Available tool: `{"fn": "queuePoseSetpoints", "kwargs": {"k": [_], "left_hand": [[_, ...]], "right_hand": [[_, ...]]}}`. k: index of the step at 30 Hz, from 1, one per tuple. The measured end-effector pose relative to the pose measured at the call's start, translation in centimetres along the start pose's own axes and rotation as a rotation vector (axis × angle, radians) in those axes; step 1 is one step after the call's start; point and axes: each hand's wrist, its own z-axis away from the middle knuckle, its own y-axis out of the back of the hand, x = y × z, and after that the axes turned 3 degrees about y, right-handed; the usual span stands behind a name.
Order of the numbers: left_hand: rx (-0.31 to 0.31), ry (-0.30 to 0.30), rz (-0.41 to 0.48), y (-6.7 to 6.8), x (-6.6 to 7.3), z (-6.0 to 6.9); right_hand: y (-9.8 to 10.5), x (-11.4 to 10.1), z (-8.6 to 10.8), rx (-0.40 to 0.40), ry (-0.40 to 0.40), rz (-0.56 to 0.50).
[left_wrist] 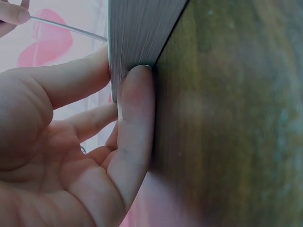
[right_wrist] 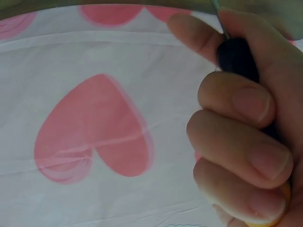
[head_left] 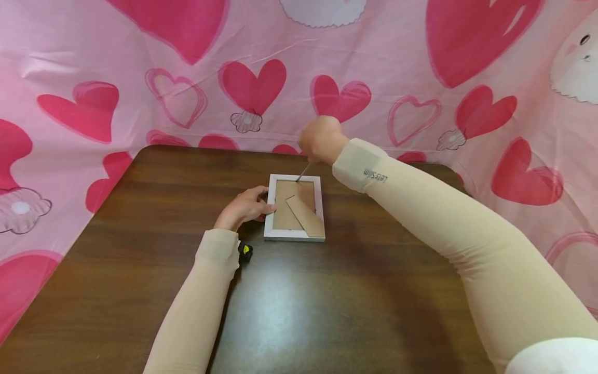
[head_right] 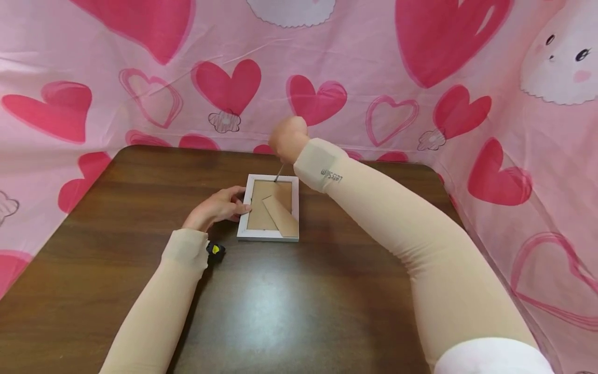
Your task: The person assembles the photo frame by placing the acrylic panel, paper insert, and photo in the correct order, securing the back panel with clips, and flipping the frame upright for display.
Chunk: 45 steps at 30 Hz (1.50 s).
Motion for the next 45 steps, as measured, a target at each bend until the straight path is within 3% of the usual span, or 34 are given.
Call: {"fn": "queuePoseSetpoints", "kwargs": {"k": [3, 6, 12, 17, 22, 25, 33, 40, 45], "left_hand": [[-0.008, 0.003, 0.012, 0.2, 0.0, 0.0], [-0.010, 0.005, 0.011, 0.3, 0.0, 0.0], [-0.007, 0.008, 0.009, 0.3, 0.1, 0.1], [-0.006, 0.001, 0.011, 0.1, 0.1, 0.0], [-0.008, -0.004, 0.010, 0.1, 0.2, 0.0], [-0.012, -0.001, 0.012, 0.2, 0.2, 0.0], [-0.010, 0.003, 0.006, 0.3, -0.1, 0.1], [-0.018, 0.008, 0.015, 0.3, 0.0, 0.1], [-0.016, 0.009, 0.025, 0.3, 0.1, 0.0]], "right_hand": [[-0.2, -1.2, 0.6, 0.041, -0.033, -0.041], [-0.5, -2.2, 1.4, 0.013, -0.013, -0.054], [-0.6, -2.0, 2.6, -0.208, 0.093, -0.142], [-0.6, -0.4, 2.8, -0.404, 0.059, -0.398], [-0.9, 0.7, 2.7, -0.483, 0.008, -0.546], [-1.6, 0.4, 2.7, -0.456, 0.023, -0.529], [-3.9, -2.7, 3.6, -0.264, 0.078, -0.360], [-6.0, -5.8, 5.5, -0.129, -0.063, -0.406], [-7.1, -7.6, 6.0, -0.101, -0.169, -0.454]]}}
